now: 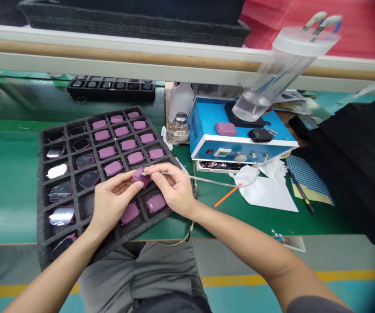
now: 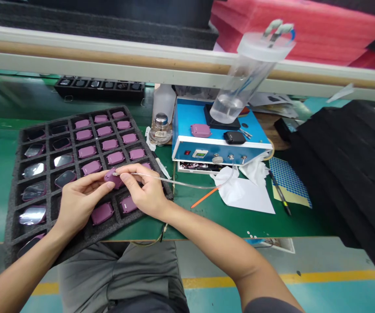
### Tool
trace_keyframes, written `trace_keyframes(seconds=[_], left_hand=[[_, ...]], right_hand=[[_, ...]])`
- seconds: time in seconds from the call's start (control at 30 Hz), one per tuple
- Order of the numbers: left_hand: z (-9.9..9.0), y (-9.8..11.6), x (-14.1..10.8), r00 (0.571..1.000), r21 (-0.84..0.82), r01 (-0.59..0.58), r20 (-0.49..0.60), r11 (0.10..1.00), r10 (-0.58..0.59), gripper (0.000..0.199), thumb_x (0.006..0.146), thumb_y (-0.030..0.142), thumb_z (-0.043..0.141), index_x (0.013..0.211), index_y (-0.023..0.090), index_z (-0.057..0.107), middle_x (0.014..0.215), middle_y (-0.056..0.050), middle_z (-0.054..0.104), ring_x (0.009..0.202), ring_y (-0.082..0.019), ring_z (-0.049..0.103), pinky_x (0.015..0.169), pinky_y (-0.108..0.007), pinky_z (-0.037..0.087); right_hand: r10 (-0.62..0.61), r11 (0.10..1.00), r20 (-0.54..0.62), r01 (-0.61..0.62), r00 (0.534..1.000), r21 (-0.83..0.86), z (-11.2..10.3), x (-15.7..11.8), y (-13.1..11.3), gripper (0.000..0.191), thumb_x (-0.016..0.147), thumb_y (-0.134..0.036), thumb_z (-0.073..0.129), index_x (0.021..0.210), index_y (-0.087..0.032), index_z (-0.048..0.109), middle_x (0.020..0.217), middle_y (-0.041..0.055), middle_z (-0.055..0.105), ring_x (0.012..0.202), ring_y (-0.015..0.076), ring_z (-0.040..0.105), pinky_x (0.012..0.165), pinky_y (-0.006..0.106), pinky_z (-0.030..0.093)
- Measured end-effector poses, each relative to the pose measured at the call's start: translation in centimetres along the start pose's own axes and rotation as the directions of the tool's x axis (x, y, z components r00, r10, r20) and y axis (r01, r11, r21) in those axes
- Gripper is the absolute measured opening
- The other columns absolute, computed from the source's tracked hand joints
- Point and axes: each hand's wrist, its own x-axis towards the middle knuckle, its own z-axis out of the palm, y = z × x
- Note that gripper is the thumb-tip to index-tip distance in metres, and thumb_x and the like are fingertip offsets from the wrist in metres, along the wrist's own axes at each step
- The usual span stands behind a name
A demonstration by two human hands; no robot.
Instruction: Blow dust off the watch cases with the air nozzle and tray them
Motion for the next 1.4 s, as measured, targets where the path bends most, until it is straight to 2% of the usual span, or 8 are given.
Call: trace_keyframes(seconds=[0.27,0.8,0.93,1.1,1.17,1.27,1.33,1.4], left_hand=[[0.0,0.0,0.0,1.0,-0.037,0.002,0.023,0.999,-0.001,0.046,0.066,0.039,0.092,0.103,0.014,0.082,0.091,-0.009,0.082,0.079,-0.022,0.076,0.083,-0.035,0.065],[0.1,-0.4,0.0,1.0,0.005,-0.001,0.028,1.0,0.001,0.047,0.068,0.04,0.09,0.106,0.015,0.081,0.102,-0.01,0.082,0.087,-0.025,0.077,0.089,-0.038,0.063],[0.3,-0.1,0.2,0.996,0.093,-0.091,-0.012,0.991,0.093,0.039,0.076,0.041,0.082,0.105,0.014,0.08,0.108,-0.011,0.08,0.093,-0.025,0.075,0.088,-0.035,0.062],[-5.4,3.1,-1.7,0.967,0.505,-0.241,0.05,0.829,0.25,0.04,0.094,0.035,0.059,0.128,0.018,0.072,0.122,-0.009,0.075,0.109,-0.024,0.07,0.098,-0.035,0.054],[-8.2,4.4,-3.6,0.961,0.629,-0.261,0.243,0.732,0.135,0.04,0.098,0.033,0.053,0.132,0.021,0.07,0.123,-0.008,0.075,0.112,-0.024,0.069,0.101,-0.035,0.051],[-10.3,4.9,-6.5,0.867,0.699,-0.281,0.478,0.658,-0.137,0.039,0.1,0.029,0.047,0.131,0.023,0.072,0.117,-0.008,0.076,0.106,-0.024,0.071,0.096,-0.034,0.053],[-10.4,4.3,-7.4,0.84,0.721,-0.289,0.507,0.63,-0.195,0.04,0.098,0.028,0.05,0.132,0.023,0.071,0.121,-0.009,0.076,0.109,-0.025,0.071,0.096,-0.036,0.053],[-10.1,3.4,-7.0,0.885,0.746,-0.297,0.45,0.596,-0.122,0.041,0.095,0.031,0.058,0.134,0.024,0.07,0.125,-0.008,0.076,0.113,-0.028,0.071,0.1,-0.038,0.053]], right_hand=[[-0.014,1.0,-0.01,0.014,1.0,0.002,0.1,-0.2,-0.1,0.018,0.097,-0.039,0.066,0.098,-0.023,0.073,0.102,0.0054,0.077,0.1,0.0187,0.074,0.09,0.032,0.062],[-0.002,1.0,-0.006,0.002,1.0,-0.025,0.1,0.1,-0.2,0.023,0.097,-0.044,0.064,0.098,-0.022,0.073,0.101,0.0057,0.078,0.1,0.0188,0.075,0.089,0.032,0.063],[-0.046,0.997,-0.036,0.043,0.998,-0.07,0.0,-0.2,-0.4,0.023,0.098,-0.044,0.064,0.097,-0.022,0.073,0.101,0.0055,0.079,0.096,0.0185,0.076,0.088,0.032,0.064],[-0.067,0.991,-0.177,0.045,0.982,-0.123,-0.3,-1.1,-0.4,0.023,0.098,-0.043,0.065,0.099,-0.022,0.074,0.098,0.0058,0.078,0.089,0.018,0.075,0.087,0.035,0.064],[-0.037,0.993,-0.147,0.019,0.989,-0.117,-0.4,-1.2,-0.2,0.024,0.097,-0.044,0.066,0.097,-0.021,0.074,0.097,0.006,0.078,0.087,0.0178,0.075,0.085,0.035,0.064],[-0.023,0.995,-0.112,0.011,0.993,-0.101,-0.3,-1.4,-0.1,0.024,0.096,-0.043,0.068,0.096,-0.02,0.074,0.096,0.0068,0.077,0.087,0.0181,0.075,0.084,0.035,0.065],[-0.021,0.995,-0.111,0.01,0.994,-0.101,-0.3,-1.5,-0.1,0.023,0.096,-0.042,0.069,0.095,-0.02,0.075,0.096,0.0066,0.077,0.087,0.0178,0.075,0.083,0.034,0.066],[-0.022,0.994,-0.125,0.008,0.992,-0.108,-0.3,-1.6,-0.1,0.022,0.096,-0.042,0.069,0.095,-0.02,0.074,0.096,0.0061,0.077,0.086,0.0172,0.075,0.08,0.033,0.066]])
